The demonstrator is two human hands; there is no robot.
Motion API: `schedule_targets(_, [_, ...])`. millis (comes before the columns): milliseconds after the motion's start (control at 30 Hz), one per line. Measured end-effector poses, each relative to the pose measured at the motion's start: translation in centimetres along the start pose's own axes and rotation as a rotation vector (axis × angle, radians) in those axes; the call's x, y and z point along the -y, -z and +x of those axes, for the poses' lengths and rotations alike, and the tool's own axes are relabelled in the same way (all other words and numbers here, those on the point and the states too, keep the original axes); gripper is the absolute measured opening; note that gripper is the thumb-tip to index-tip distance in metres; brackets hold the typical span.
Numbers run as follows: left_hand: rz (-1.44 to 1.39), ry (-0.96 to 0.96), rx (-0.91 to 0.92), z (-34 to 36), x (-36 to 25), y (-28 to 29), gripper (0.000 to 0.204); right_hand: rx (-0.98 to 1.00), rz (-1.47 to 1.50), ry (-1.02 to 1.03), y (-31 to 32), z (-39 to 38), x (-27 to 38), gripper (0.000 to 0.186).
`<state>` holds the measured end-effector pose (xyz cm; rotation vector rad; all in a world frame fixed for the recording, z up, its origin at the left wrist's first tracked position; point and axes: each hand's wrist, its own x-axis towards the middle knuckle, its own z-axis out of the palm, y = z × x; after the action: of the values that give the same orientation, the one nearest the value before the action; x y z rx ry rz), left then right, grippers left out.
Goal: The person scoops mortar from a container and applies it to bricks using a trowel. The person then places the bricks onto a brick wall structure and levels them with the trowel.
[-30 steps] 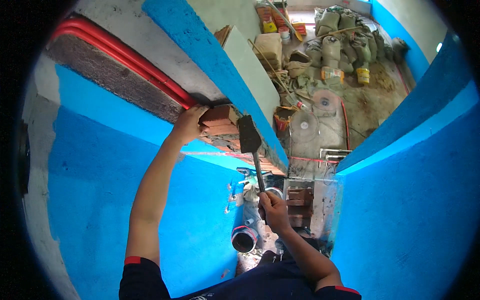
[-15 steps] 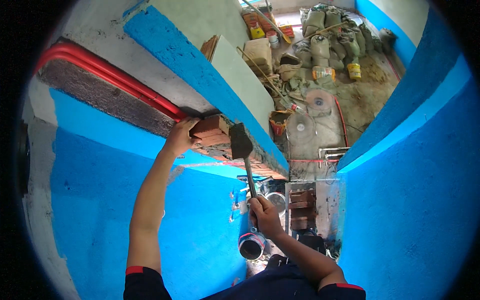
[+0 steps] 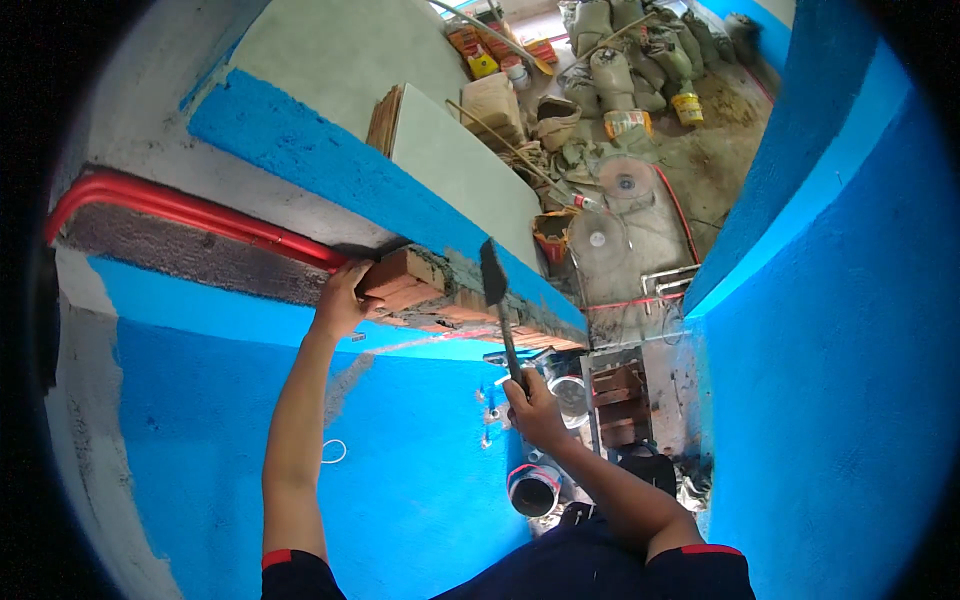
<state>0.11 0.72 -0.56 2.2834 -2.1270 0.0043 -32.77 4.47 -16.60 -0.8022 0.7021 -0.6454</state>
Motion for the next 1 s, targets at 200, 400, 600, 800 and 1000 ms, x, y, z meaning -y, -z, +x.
schedule_targets(200, [0.014, -0.049, -0.021, 0.1, 0.6, -0.6, 0.069, 0.072, -0.307, 0.048, -0.9, 1.7, -1.2, 0.025])
schedule_targets(400, [0.017, -0.024, -0.001, -0.2, 1.2, -0.7, 0.069, 0.083, -0.512, 0.097, -2.4, 0.3, 3.0, 0.023])
schedule_targets(600, [-0.012, -0.045, -0.002, 0.3, 0.1, -0.5, 0.069, -0.001, -0.633, 0.458, -3.6, -1.1, 4.1, 0.022])
schedule_targets(800, [0.021, 0.015, -0.019, -0.3, 0.2, -0.4, 0.068, 0.199, -0.149, -0.009, -1.5, -3.1, 5.8, 0.022])
schedule_targets(1000, [0.030, -0.034, -0.024, -0.7, 0.9, -0.4, 0.065, 0.078, 0.441, -0.169, -0.8, -0.5, 6.6, 0.025])
